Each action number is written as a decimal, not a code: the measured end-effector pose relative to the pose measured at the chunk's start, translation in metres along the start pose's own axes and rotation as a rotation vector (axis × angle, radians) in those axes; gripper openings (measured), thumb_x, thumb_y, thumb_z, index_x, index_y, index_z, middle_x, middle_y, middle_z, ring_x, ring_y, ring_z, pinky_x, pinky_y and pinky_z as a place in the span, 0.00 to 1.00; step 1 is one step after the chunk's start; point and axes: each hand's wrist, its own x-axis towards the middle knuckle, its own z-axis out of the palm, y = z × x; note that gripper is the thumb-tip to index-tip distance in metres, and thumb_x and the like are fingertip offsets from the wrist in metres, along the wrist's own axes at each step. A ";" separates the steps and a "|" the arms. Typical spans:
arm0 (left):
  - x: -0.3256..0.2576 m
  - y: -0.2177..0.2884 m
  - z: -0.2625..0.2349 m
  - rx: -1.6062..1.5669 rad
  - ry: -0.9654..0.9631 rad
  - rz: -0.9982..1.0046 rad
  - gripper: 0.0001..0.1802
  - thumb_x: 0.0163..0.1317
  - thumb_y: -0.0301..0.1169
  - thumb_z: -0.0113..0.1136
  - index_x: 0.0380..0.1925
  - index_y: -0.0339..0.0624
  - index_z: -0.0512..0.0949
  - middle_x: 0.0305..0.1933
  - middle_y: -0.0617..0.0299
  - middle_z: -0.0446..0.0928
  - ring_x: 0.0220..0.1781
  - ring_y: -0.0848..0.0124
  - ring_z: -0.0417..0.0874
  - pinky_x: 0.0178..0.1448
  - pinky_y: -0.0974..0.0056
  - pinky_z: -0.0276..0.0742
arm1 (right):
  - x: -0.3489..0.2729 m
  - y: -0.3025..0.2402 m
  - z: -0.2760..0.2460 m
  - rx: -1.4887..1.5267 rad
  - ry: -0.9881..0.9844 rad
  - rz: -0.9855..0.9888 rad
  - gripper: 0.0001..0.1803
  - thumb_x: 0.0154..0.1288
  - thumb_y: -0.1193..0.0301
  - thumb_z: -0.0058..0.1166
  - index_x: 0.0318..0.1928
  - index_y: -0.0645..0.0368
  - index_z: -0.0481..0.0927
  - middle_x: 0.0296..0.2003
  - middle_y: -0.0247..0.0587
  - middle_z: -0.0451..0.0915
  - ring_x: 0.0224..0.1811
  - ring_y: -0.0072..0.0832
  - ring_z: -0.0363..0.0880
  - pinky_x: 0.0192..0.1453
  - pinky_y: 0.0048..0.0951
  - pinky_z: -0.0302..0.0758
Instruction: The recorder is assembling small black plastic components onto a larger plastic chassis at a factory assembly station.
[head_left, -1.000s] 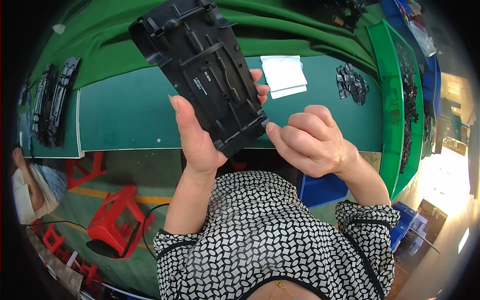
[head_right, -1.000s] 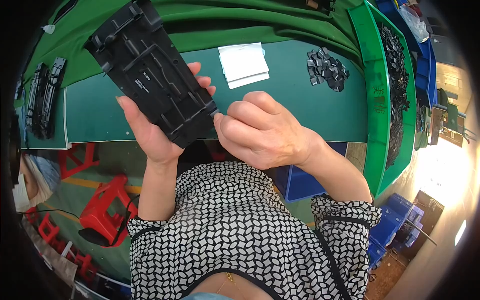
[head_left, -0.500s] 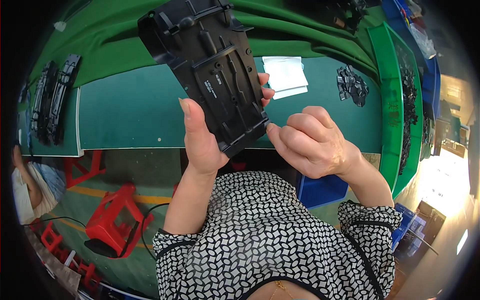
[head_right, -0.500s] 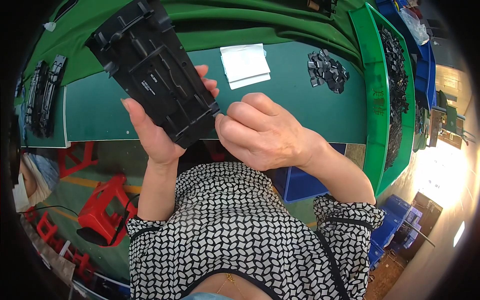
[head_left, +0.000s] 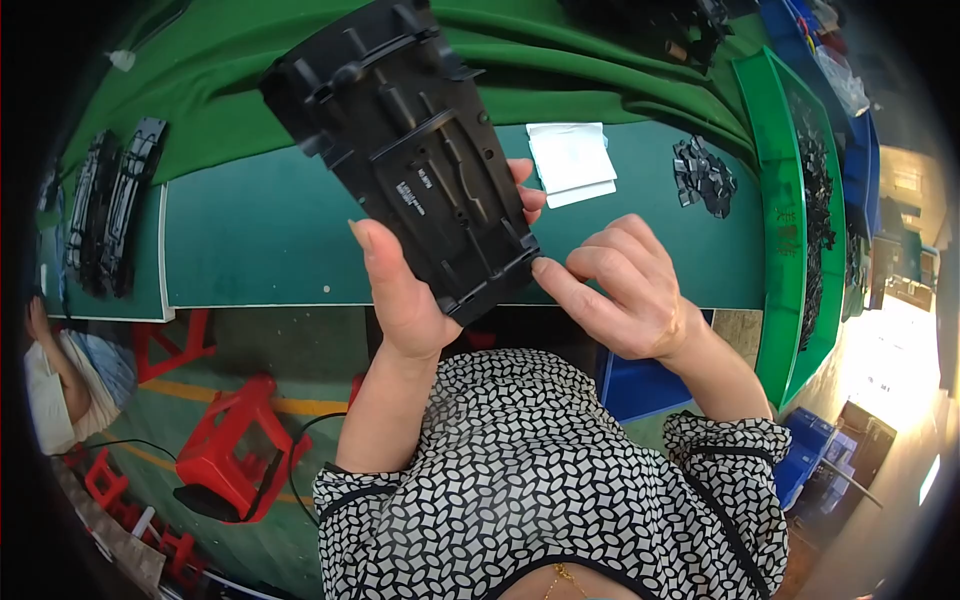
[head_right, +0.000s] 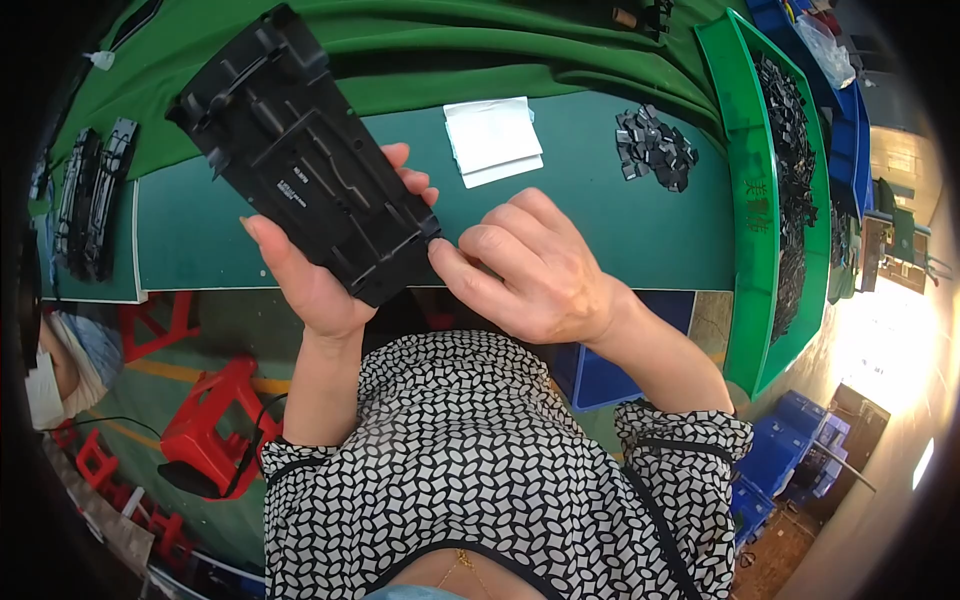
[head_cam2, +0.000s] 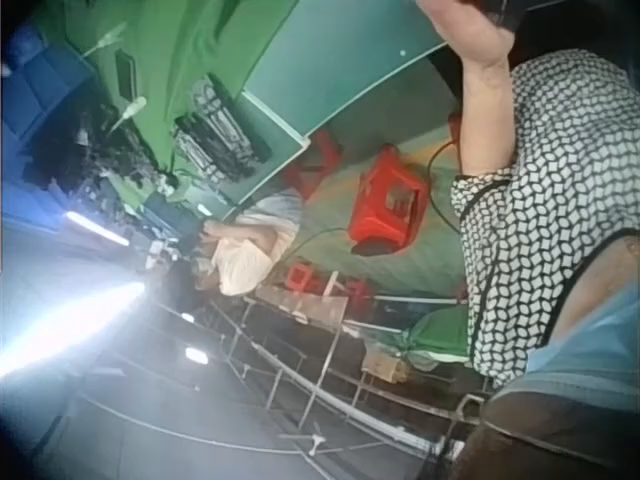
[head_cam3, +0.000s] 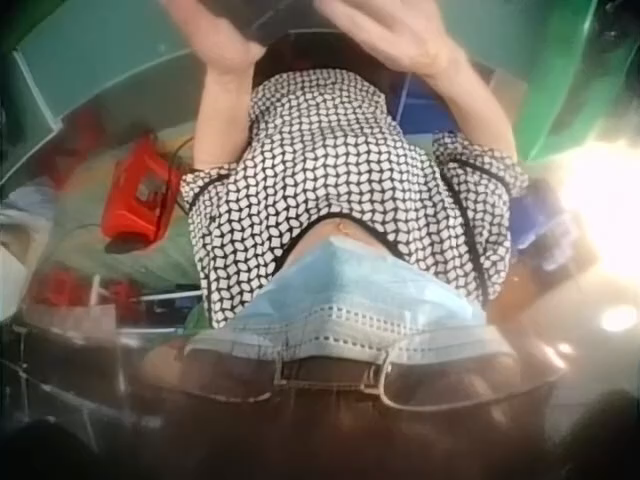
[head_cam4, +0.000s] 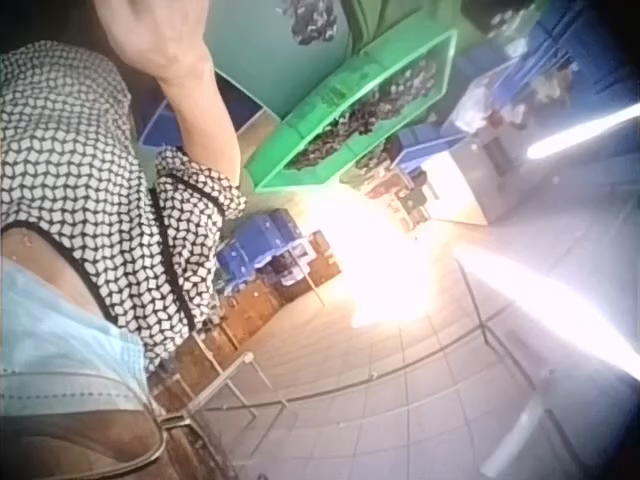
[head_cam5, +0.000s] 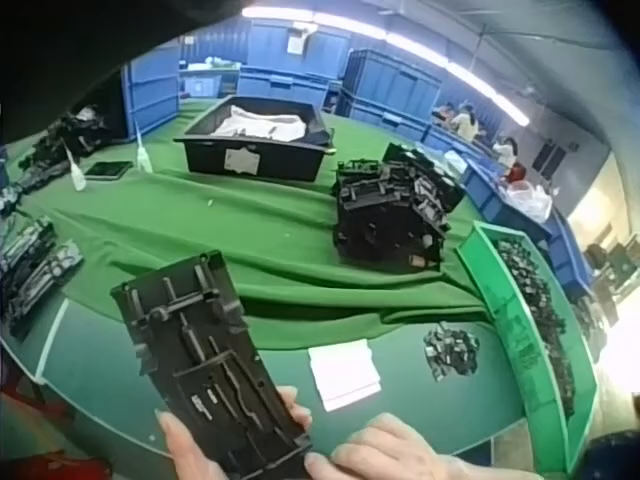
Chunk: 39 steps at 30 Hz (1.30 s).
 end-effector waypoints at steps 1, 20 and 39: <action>0.000 0.001 -0.001 -0.040 -0.029 0.014 0.51 0.56 0.71 0.31 0.63 0.37 0.55 0.58 0.43 0.67 0.52 0.55 0.75 0.57 0.47 0.71 | -0.003 -0.003 0.002 0.047 -0.008 0.053 0.16 0.39 0.75 0.56 0.35 0.64 0.79 0.27 0.33 0.69 0.28 0.25 0.71 0.31 0.25 0.65; -0.003 0.000 -0.002 -0.019 -0.106 -0.002 0.51 0.55 0.72 0.31 0.63 0.38 0.56 0.58 0.43 0.67 0.52 0.55 0.74 0.57 0.45 0.69 | -0.016 -0.004 0.019 0.003 0.171 0.026 0.15 0.38 0.74 0.56 0.33 0.63 0.79 0.32 0.34 0.72 0.33 0.26 0.74 0.29 0.25 0.66; -0.005 -0.006 -0.011 0.156 -0.226 0.120 0.53 0.51 0.75 0.33 0.61 0.37 0.60 0.58 0.47 0.69 0.53 0.56 0.74 0.59 0.42 0.65 | -0.012 -0.057 0.016 1.287 0.269 1.269 0.10 0.65 0.70 0.53 0.31 0.66 0.77 0.20 0.27 0.73 0.21 0.10 0.67 0.23 0.14 0.62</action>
